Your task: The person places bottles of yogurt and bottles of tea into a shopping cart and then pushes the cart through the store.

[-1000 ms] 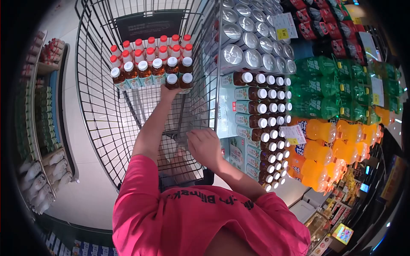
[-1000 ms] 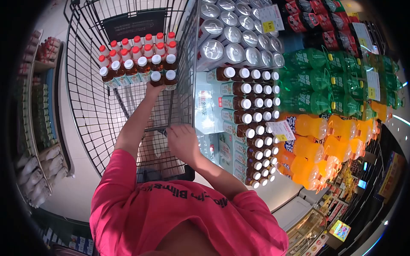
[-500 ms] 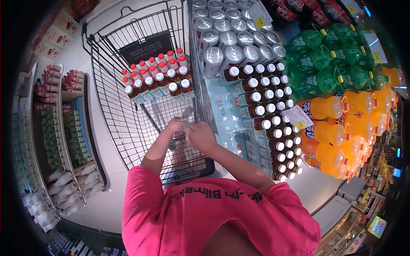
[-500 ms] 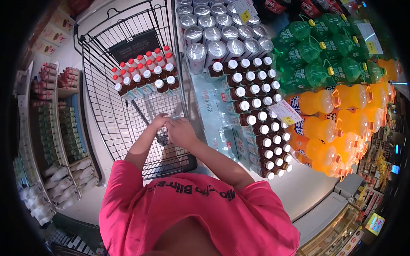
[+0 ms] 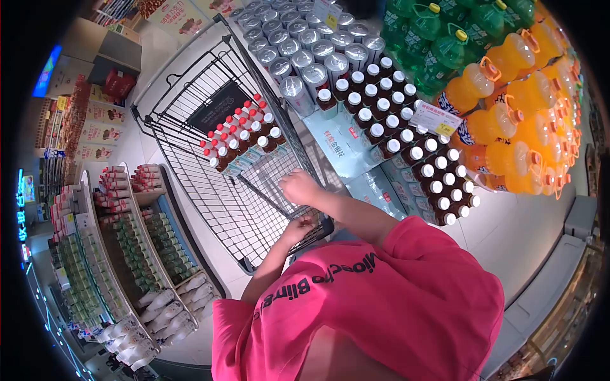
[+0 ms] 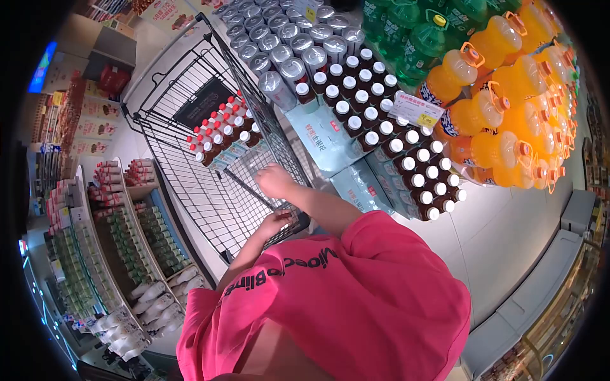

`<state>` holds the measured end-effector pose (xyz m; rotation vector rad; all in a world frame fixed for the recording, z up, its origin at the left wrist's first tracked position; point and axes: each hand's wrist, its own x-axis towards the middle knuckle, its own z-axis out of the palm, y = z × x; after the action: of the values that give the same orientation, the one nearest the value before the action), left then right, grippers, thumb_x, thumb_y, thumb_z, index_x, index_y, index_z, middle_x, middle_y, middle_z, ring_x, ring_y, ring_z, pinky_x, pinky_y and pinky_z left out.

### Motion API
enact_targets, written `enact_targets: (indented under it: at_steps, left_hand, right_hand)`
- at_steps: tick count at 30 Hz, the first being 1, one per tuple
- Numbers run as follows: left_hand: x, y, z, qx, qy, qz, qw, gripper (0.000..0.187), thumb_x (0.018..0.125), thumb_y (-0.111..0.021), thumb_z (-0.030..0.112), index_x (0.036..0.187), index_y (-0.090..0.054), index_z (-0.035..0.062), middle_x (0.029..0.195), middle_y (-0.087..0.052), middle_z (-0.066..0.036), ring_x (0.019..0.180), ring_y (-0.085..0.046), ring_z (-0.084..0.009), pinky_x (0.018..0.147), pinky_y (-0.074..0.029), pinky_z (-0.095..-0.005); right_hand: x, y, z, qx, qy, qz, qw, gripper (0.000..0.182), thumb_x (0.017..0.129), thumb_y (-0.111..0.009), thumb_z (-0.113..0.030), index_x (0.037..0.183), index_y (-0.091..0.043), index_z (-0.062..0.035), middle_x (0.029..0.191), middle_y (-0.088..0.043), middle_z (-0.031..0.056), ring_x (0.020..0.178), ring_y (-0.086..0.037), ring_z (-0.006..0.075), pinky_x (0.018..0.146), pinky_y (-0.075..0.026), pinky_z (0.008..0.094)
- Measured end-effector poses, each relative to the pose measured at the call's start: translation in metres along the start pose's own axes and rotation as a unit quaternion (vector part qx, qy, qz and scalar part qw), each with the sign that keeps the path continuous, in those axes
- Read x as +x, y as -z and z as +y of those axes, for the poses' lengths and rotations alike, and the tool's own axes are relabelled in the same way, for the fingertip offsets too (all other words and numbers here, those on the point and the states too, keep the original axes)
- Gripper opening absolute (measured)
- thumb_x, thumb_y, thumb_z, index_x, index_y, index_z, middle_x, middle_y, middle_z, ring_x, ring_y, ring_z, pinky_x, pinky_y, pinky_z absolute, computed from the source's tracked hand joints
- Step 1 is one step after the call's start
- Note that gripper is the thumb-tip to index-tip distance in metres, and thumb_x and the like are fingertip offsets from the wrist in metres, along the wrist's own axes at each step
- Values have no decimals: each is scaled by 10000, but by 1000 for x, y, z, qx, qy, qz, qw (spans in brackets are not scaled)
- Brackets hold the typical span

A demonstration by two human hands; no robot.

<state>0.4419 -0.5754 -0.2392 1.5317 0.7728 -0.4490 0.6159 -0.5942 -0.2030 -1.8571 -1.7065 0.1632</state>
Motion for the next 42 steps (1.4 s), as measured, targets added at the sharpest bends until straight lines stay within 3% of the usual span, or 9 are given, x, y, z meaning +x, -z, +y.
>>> enact_targets:
  at_steps: [5,7,11,12,15,22,28,34,42]
  left_hand:
    - [-64,11,6,176,-8,55,983,477,817,-638,291,1173,-532,-9,1050,-622,-155,897,-613,-225,799,-475,-306]
    - [-86,17,-18,251,24,100,963,554,832,-567,449,1159,-565,3,1031,-631,-201,943,-614,-309,827,-473,-366]
    - [-119,14,-31,300,91,169,934,564,856,-464,535,1043,-633,30,964,-646,-199,930,-609,-338,820,-469,-393]
    - [-124,11,-28,319,106,183,924,567,860,-446,545,1017,-646,38,955,-648,-197,929,-607,-342,816,-469,-395]
    - [-125,-1,-30,340,66,231,909,566,869,-409,558,966,-665,63,947,-651,-183,945,-601,-335,808,-467,-394]
    - [-127,11,-11,308,135,175,925,662,803,-394,665,1061,-649,111,1001,-653,-150,1013,-586,-307,890,-419,-364]
    - [-117,24,-29,277,149,142,939,752,745,-426,719,1077,-639,78,1005,-650,-166,1028,-584,-305,898,-415,-361]
    - [-121,20,-14,248,165,157,942,777,735,-432,733,1076,-642,67,985,-657,-158,1010,-598,-295,886,-426,-355]
    - [-117,25,-20,280,178,149,932,775,719,-410,756,1114,-631,127,1007,-659,-129,1035,-591,-275,901,-424,-360]
  right_hand:
    - [-13,10,0,123,7,94,988,116,730,-578,-174,807,-612,-94,819,-576,61,832,-564,251,810,-418,386]
    - [-35,26,-3,111,9,107,988,140,728,-584,-173,835,-615,-89,843,-573,57,876,-555,245,818,-414,391]
    - [-85,30,-20,58,62,-18,996,246,709,-634,-210,905,-607,-65,899,-576,80,1003,-523,273,988,-354,405]
    - [-95,26,-24,54,74,-47,995,301,692,-652,-285,890,-626,-60,903,-585,87,1044,-514,268,1082,-249,423]
    - [-115,16,-20,-17,120,-117,986,334,681,-652,-346,850,-647,-58,899,-594,76,1034,-519,247,1107,-187,442]
    - [-106,29,-26,-85,102,-266,955,326,751,-596,-419,846,-691,-122,891,-611,24,1048,-489,207,1127,-49,447]
    - [-107,13,-20,-98,130,-202,966,331,767,-562,-432,778,-709,-135,827,-604,5,1019,-483,204,1121,-13,465]
    - [-98,19,-24,-165,110,-328,924,384,814,-469,-444,853,-722,-158,954,-634,16,1121,-452,237,1107,41,494]
    - [-98,18,-25,-147,102,-310,934,331,789,-531,-419,842,-709,-145,933,-602,18,1102,-447,261,1115,3,493]
